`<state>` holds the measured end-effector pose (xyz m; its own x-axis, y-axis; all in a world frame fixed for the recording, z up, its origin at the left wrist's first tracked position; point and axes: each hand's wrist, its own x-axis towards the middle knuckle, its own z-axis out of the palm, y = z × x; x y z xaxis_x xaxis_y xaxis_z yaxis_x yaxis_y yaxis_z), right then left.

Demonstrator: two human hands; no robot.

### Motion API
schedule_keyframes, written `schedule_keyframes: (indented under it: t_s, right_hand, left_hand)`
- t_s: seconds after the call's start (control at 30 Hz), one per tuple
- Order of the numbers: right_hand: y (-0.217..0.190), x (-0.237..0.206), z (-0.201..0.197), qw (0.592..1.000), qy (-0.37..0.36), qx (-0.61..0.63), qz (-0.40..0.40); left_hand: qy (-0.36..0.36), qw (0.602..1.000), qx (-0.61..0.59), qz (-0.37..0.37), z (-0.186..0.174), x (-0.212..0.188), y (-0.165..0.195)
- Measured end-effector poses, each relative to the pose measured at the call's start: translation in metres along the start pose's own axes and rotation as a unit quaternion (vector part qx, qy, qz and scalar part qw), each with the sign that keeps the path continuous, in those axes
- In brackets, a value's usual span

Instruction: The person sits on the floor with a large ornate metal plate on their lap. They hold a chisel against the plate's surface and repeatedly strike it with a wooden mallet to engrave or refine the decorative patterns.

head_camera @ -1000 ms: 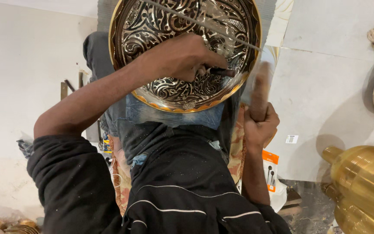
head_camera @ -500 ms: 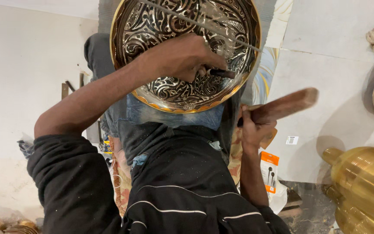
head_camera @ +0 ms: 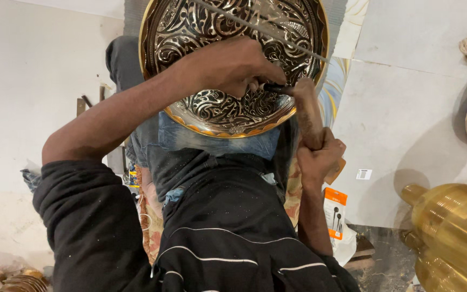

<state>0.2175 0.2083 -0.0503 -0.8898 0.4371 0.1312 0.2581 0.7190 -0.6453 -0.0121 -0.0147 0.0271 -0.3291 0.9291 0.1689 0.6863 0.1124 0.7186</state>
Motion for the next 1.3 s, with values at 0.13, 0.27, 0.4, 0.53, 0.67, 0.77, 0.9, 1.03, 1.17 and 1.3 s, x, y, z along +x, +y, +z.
schedule_keyframes:
  t_s: [0.13,0.27,0.4,0.53,0.67,0.77,0.9,1.03,1.17,1.3]
  right_hand:
    - [0.002,-0.001,0.0,0.967,0.016,0.24,0.082]
    - [0.002,-0.004,0.005,0.966,0.025,0.245,0.075]
    - [0.009,-0.006,0.004,0.995,-0.041,0.087,0.018]
    - [0.013,-0.011,0.017,0.965,0.045,0.257,0.032]
    - [0.009,-0.011,0.027,0.976,0.06,0.207,0.037]
    - [0.002,-0.01,0.027,0.923,0.121,0.353,0.098]
    - [0.005,-0.009,0.019,0.995,-0.02,0.07,0.073]
    - [0.014,-0.011,0.023,0.943,0.085,0.314,0.066]
    - [0.01,-0.009,0.02,0.985,0.072,0.151,0.049]
    - [-0.001,-0.004,0.009,0.863,0.147,0.453,0.17]
  left_hand:
    - [-0.001,0.999,0.018,0.027,0.0,0.002,0.0]
    - [-0.01,1.0,0.03,0.0,0.0,0.001,-0.001]
    - [-0.008,1.0,0.021,0.011,0.0,0.002,-0.002]
    - [-0.026,0.998,0.031,0.044,-0.005,0.006,-0.001]
    - [-0.017,1.0,-0.006,0.02,-0.011,0.003,0.002]
    - [-0.029,0.999,-0.005,0.016,-0.013,0.004,0.004]
    - [-0.026,0.999,0.011,0.015,-0.014,0.007,0.005]
    - [-0.035,0.999,0.019,0.026,-0.013,0.009,0.005]
    - [-0.018,0.999,0.006,0.041,-0.015,0.007,0.003]
    - [-0.02,1.0,-0.001,0.022,-0.016,0.007,0.001]
